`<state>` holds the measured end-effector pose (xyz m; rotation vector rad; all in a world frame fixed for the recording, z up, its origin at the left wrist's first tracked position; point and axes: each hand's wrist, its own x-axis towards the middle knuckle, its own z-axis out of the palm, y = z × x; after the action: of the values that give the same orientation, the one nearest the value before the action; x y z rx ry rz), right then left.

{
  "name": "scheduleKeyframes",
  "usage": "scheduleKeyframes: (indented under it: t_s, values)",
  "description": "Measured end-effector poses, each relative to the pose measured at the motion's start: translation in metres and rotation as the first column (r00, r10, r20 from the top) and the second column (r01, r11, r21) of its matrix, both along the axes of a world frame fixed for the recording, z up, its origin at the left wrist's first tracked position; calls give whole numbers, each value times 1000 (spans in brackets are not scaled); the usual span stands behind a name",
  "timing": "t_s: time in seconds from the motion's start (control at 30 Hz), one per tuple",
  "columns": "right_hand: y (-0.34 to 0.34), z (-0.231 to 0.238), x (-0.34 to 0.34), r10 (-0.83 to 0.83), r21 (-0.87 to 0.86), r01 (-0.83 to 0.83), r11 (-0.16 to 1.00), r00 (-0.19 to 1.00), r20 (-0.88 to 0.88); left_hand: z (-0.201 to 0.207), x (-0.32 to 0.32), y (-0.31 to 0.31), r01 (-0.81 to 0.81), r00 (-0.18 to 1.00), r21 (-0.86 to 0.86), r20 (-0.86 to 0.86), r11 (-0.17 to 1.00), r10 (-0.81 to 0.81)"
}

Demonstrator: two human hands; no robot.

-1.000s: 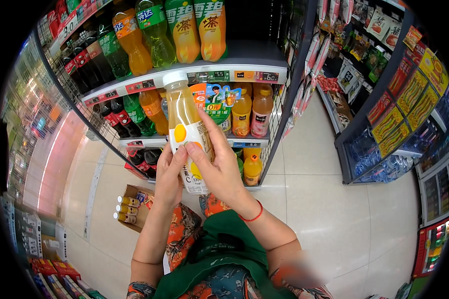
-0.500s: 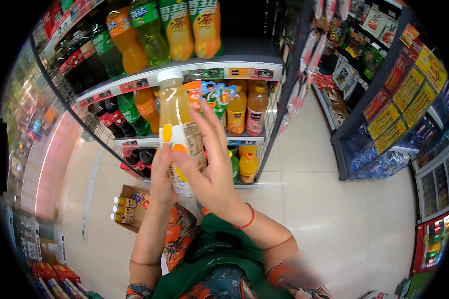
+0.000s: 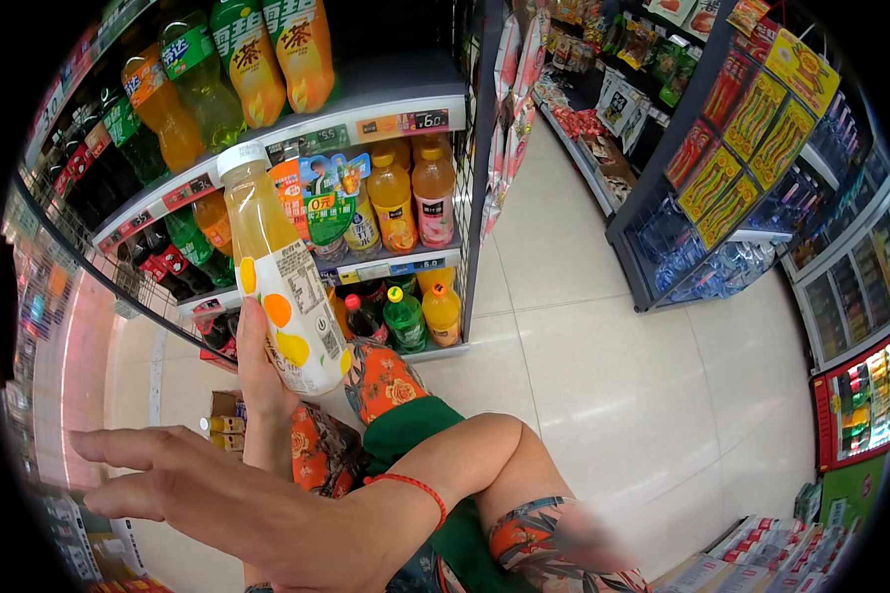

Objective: The person sits on the floor and restocks a beverage shelf by taking various plastic bottles of soda and tea from a cardboard box. They place the bottles on the shelf, arranging them by type and color, and occasionally adjust the bottles to align them properly.

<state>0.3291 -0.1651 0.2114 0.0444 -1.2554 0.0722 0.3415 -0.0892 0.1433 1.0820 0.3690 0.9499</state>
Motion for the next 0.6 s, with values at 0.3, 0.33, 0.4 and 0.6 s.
scheduleKeyframes:
  t_s: [0.3, 0.33, 0.4, 0.6]
  values:
    - [-32, 10, 21, 88, -218, -57, 974, 987, 137, -2, -1, -5, 20, 1000, 44, 18, 999, -20]
    - [-33, 6, 26, 73, -237, -35, 971, 985, 154, -4, 5, -5, 36, 999, 35, 22, 999, -37]
    - [-36, 4, 29, 85, -259, -40, 965, 983, 165, 1, 9, -8, 29, 999, 13, 19, 1000, -29]
    - [-42, 6, 42, 114, -360, -20, 933, 963, 244, 3, 7, -11, 131, 989, -11, 77, 991, -130]
